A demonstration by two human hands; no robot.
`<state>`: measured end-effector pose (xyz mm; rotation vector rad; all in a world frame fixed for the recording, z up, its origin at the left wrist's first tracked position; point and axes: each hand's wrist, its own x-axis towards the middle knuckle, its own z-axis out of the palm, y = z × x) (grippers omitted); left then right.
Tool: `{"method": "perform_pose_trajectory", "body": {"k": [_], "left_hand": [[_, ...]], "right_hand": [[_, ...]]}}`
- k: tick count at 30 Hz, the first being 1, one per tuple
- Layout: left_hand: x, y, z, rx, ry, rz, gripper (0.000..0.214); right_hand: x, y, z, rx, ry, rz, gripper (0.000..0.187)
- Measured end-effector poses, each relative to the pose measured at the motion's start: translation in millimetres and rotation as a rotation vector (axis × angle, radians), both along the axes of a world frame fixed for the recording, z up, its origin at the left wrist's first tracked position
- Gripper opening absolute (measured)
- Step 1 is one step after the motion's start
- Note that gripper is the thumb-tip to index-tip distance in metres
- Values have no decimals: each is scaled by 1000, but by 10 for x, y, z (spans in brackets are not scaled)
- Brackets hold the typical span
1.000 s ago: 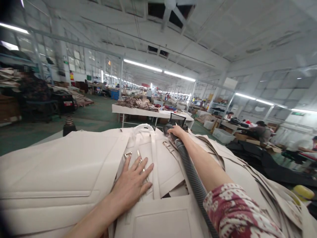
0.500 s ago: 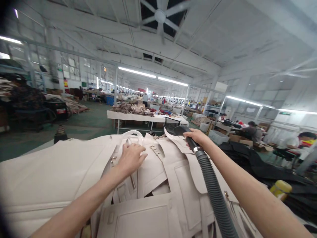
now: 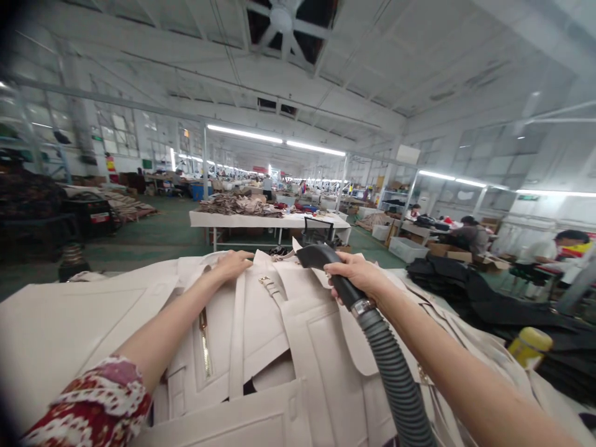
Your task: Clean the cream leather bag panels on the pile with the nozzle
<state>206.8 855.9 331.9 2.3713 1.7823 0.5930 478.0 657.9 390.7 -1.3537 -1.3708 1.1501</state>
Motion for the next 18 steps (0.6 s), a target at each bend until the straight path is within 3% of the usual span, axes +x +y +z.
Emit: {"method": "perform_pose_trajectory", "body": {"k": [9, 13, 18], "left_hand": [[91, 126, 4, -150, 21, -55, 28], [67, 53, -82, -121, -49, -71, 24], [-9, -149, -140, 23, -118, -60, 41]], "right_hand": [[-474, 164, -79, -26, -59, 70, 29], [-550, 242, -183, -33, -48, 60, 26], [-588, 298, -235, -20, -36, 68, 28]]}}
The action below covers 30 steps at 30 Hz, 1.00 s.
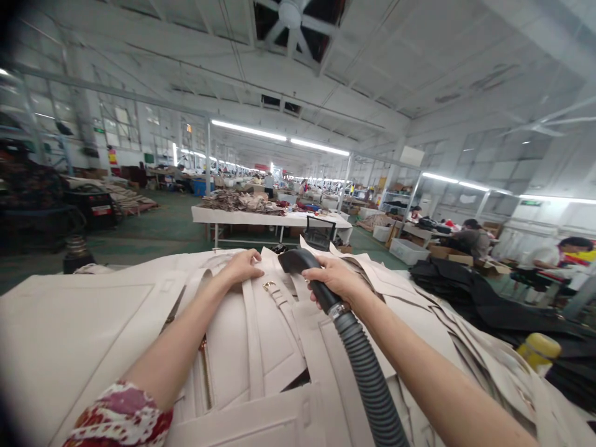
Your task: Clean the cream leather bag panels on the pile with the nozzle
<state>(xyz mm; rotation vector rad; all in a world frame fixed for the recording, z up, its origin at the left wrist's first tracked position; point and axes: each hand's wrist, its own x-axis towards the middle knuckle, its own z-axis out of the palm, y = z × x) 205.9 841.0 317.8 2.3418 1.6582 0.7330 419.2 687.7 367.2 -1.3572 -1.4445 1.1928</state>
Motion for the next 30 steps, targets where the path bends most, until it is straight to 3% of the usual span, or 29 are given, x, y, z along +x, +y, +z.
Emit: {"method": "perform_pose_trajectory", "body": {"k": [7, 16, 26, 30], "left_hand": [[-18, -281, -11, 169, -72, 18, 59], [20, -490, -123, 432, -143, -120, 48], [80, -552, -195, 515, -178, -106, 44], [85, -522, -215, 412, -66, -70, 38]], "right_hand": [[-104, 9, 32, -11, 32, 54, 28], [-308, 375, 57, -101, 6, 177, 27], [-330, 351, 42, -94, -92, 137, 23], [-405, 282, 62, -14, -154, 31, 21]]}}
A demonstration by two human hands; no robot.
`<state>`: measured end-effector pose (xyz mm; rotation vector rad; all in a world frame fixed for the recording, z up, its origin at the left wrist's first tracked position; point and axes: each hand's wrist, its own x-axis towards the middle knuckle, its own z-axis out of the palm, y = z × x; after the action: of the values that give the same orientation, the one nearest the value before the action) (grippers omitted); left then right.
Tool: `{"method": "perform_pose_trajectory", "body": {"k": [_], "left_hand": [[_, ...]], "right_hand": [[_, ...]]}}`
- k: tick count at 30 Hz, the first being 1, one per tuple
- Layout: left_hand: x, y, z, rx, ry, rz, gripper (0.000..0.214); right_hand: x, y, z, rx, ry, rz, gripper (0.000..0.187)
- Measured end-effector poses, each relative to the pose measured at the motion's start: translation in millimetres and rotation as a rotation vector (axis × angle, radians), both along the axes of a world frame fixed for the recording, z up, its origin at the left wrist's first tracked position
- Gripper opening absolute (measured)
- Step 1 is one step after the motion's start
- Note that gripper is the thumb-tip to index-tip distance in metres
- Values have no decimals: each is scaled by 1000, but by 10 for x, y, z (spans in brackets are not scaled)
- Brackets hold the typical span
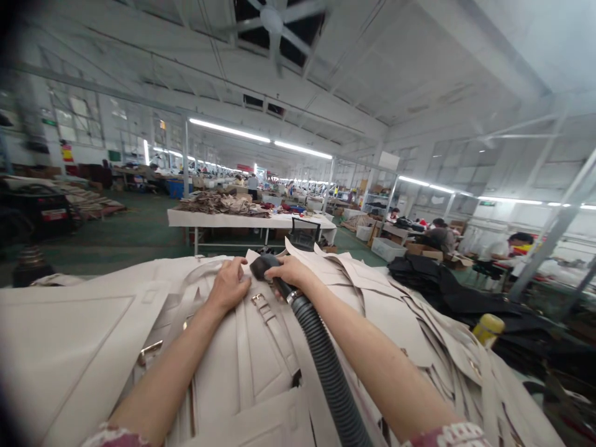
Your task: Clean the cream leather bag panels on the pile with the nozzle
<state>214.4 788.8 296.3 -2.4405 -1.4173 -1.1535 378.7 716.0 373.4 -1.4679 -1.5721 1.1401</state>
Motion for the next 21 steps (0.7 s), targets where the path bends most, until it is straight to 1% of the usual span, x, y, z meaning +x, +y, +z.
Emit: {"method": "perform_pose_trajectory", "body": {"k": [2, 3, 5, 7, 8, 9, 10, 11, 12, 13, 14, 15, 16, 17, 18, 19, 20, 21], "left_hand": [[-8, 12, 41, -95, 78, 16, 35], [-13, 12, 77, -145, 114, 17, 35], [-22, -21, 167, -243, 181, 6, 38], [-29, -149, 256, -324, 244, -9, 46], [-37, -271, 288, -345, 263, -20, 51], [-54, -443, 305, -350, 265, -36, 55], [-82, -670, 302, -345, 245, -60, 58], [-122, -949, 272, -330, 203, -93, 57], [-174, -1275, 207, -314, 141, -138, 55], [-234, -1636, 104, -309, 69, -190, 51], [-299, -2019, -43, -309, -4, -248, 46], [-364, -2408, -231, -346, -68, -305, 41], [-423, -2793, -455, -409, -147, -329, 35], [-473, -3163, -702, -497, -240, -314, 30], [-512, -3511, -959, -607, -341, -261, 24], [-538, -3833, -1211, -753, -438, -192, 21], [-552, -4126, -1444, -912, -534, -130, 21], [-558, -4385, -1649, -1043, -617, -74, 21]], "right_hand": [[-9, -167, 60, 66, 12, -54, 22], [11, -296, 107, 90, 23, -67, 25], [106, -637, 218, 111, 47, -60, 27], [247, -1061, 309, 132, 39, -27, 26], [320, -1295, 326, 119, 29, -19, 26], [387, -1542, 316, 95, 15, -15, 26], [444, -1799, 273, 54, -3, -16, 27], [490, -2063, 195, 4, -18, -19, 31], [526, -2331, 80, -44, -22, -37, 35], [554, -2599, -70, -98, -20, -58, 41], [575, -2863, -251, -143, 1, -84, 48], [592, -3120, -456, -183, 9, -126, 53], [606, -3369, -679, -216, 14, -165, 56], [616, -3606, -912, -244, 27, -222, 57], [625, -3832, -1145, -268, 39, -264, 60], [630, -4046, -1371, -289, 46, -307, 62], [634, -4245, -1580, -304, 37, -374, 64], [634, -4426, -1767, -310, 27, -403, 66]]}}
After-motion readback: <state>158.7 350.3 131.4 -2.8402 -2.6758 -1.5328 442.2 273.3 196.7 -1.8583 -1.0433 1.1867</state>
